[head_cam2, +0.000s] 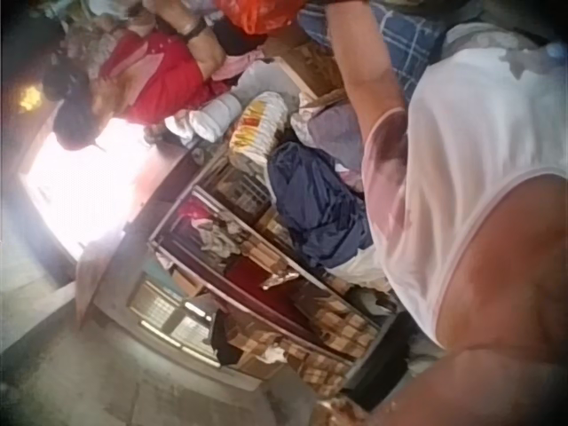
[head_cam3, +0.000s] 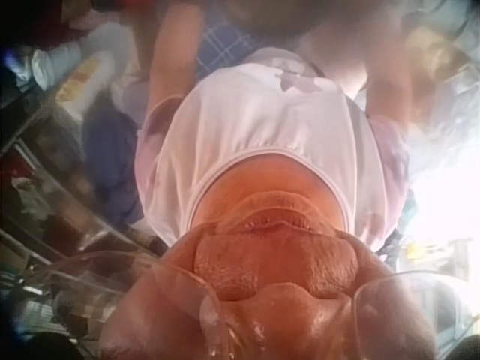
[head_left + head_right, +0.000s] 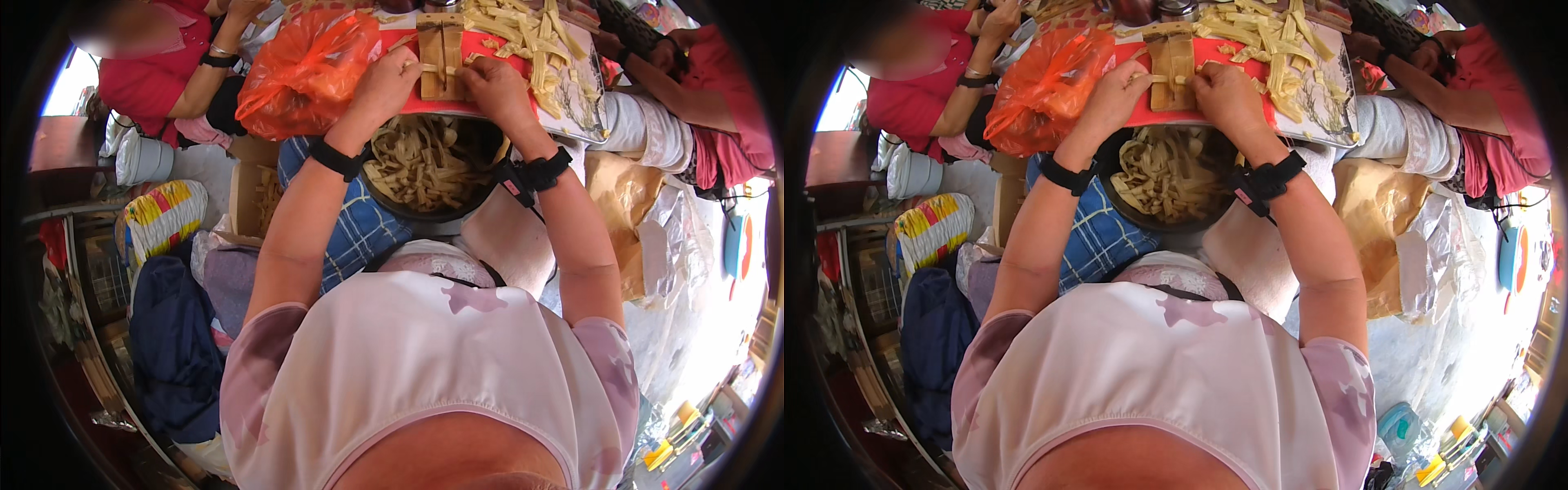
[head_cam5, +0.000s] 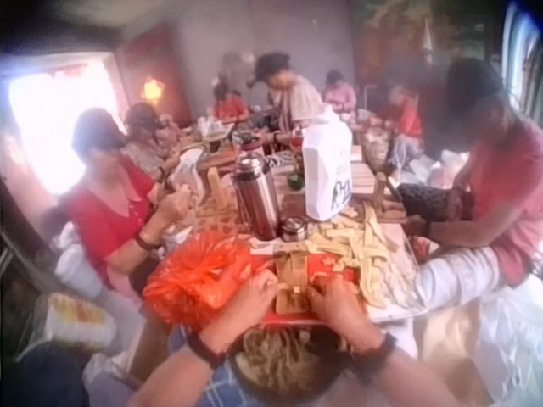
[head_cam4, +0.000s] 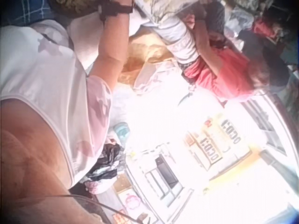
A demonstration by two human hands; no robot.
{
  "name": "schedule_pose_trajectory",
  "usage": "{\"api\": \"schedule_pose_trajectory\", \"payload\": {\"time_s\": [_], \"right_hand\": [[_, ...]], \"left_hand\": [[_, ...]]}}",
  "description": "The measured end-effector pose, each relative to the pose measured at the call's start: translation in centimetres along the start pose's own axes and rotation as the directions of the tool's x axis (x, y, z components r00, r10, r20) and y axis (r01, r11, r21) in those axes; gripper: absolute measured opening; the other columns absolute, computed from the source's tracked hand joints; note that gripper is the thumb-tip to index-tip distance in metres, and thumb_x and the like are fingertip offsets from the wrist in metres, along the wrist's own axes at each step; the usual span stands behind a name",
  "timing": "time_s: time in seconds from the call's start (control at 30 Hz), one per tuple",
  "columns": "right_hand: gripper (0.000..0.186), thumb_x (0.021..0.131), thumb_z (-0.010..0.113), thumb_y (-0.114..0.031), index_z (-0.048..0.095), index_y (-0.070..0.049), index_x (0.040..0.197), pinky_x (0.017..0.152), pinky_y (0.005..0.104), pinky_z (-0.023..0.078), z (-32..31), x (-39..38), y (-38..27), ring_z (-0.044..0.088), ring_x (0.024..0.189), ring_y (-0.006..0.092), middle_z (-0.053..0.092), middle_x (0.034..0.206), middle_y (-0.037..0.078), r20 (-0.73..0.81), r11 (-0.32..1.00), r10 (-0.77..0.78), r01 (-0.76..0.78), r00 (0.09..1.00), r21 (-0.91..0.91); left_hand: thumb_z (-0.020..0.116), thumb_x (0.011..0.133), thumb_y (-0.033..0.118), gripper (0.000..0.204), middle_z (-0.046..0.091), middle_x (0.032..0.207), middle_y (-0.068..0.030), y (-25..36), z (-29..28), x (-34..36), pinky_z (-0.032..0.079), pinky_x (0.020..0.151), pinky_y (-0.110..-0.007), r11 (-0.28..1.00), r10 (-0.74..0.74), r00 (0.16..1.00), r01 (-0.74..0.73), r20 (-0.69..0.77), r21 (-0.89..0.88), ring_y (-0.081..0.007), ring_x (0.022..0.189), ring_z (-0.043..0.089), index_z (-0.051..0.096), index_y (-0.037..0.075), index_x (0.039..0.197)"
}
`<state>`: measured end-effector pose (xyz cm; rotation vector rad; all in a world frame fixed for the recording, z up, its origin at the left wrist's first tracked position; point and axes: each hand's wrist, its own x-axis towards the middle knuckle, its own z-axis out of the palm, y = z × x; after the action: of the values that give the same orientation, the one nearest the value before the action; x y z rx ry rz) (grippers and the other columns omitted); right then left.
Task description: The person ties pieces of dried bean curd skin into knots by hand, picking them from a tray and placing the finished knots into a bowl.
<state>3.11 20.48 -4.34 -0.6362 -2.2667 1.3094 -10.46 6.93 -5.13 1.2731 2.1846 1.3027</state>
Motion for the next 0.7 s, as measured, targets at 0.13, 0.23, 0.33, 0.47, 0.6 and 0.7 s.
{"api": "schedule_pose_trajectory", "payload": {"time_s": [0.13,0.23,0.33,0.47,0.6,0.7], "right_hand": [[0.023,0.083,0.056,-0.026,0.063,-0.004,0.077,0.060,0.0412,0.047,-0.8,-2.3,-1.0,0.059,0.063,0.0319,0.061,0.066,0.015,-0.110,0.921,-0.104,0.053,0.988,-0.386],[0.018,0.081,0.059,-0.022,0.064,-0.005,0.080,0.063,0.0417,0.047,-0.9,-4.2,-2.5,0.059,0.068,0.0324,0.063,0.071,0.013,-0.131,0.852,-0.336,0.242,0.933,-0.464],[0.015,0.077,0.065,-0.016,0.064,-0.005,0.087,0.067,0.0393,0.047,0.3,-6.7,-3.9,0.058,0.077,0.0315,0.062,0.077,0.013,-0.119,0.815,-0.505,0.428,0.855,-0.390],[0.017,0.077,0.065,-0.014,0.063,-0.003,0.089,0.067,0.0358,0.047,2.3,-10.1,-5.6,0.057,0.078,0.0319,0.060,0.076,0.014,-0.081,0.896,-0.428,0.434,0.900,0.089],[0.014,0.083,0.060,-0.011,0.058,-0.001,0.092,0.062,0.0307,0.047,2.6,-11.5,-5.6,0.057,0.066,0.0246,0.059,0.076,0.011,0.061,0.876,-0.478,0.470,0.876,0.111],[0.013,0.092,0.049,-0.013,0.056,-0.002,0.095,0.056,0.0218,0.045,2.4,-11.1,-6.1,0.056,0.061,0.0078,0.058,0.072,0.005,0.234,0.738,-0.152,-0.047,0.960,0.673]], "left_hand": [[0.054,0.086,0.029,0.027,0.059,0.073,-0.0122,0.8,-1.3,-2.9,0.045,0.067,-0.036,0.989,-0.123,0.992,0.121,0.014,0.088,-0.0300,0.070,0.057,0.056,0.003,0.094],[0.052,0.088,0.031,0.031,0.060,0.075,-0.0118,1.4,-0.8,-5.7,0.046,0.068,-0.033,0.906,0.329,0.923,-0.249,-0.199,0.343,-0.0268,0.070,0.058,0.057,0.003,0.100],[0.050,0.090,0.033,0.036,0.062,0.081,-0.0087,1.9,1.1,-8.8,0.046,0.072,-0.030,0.975,-0.015,0.999,0.025,0.046,-0.223,-0.0202,0.076,0.060,0.057,0.002,0.105],[0.047,0.092,0.034,0.030,0.060,0.092,-0.0022,3.8,2.3,-11.4,0.047,0.074,-0.029,0.227,-0.259,0.839,0.534,0.478,-0.815,-0.0140,0.086,0.058,0.059,0.008,0.102],[0.050,0.091,0.022,0.018,0.058,0.090,-0.0042,5.2,0.9,-11.2,0.046,0.068,-0.026,0.166,-0.310,0.859,0.472,0.408,-0.866,-0.0134,0.083,0.057,0.057,0.006,0.091],[0.048,0.089,0.016,0.012,0.052,0.077,-0.0009,5.0,1.3,-11.4,0.043,0.061,-0.026,0.098,-0.284,0.821,0.538,0.495,-0.837,-0.0122,0.068,0.050,0.056,0.008,0.086]]}}
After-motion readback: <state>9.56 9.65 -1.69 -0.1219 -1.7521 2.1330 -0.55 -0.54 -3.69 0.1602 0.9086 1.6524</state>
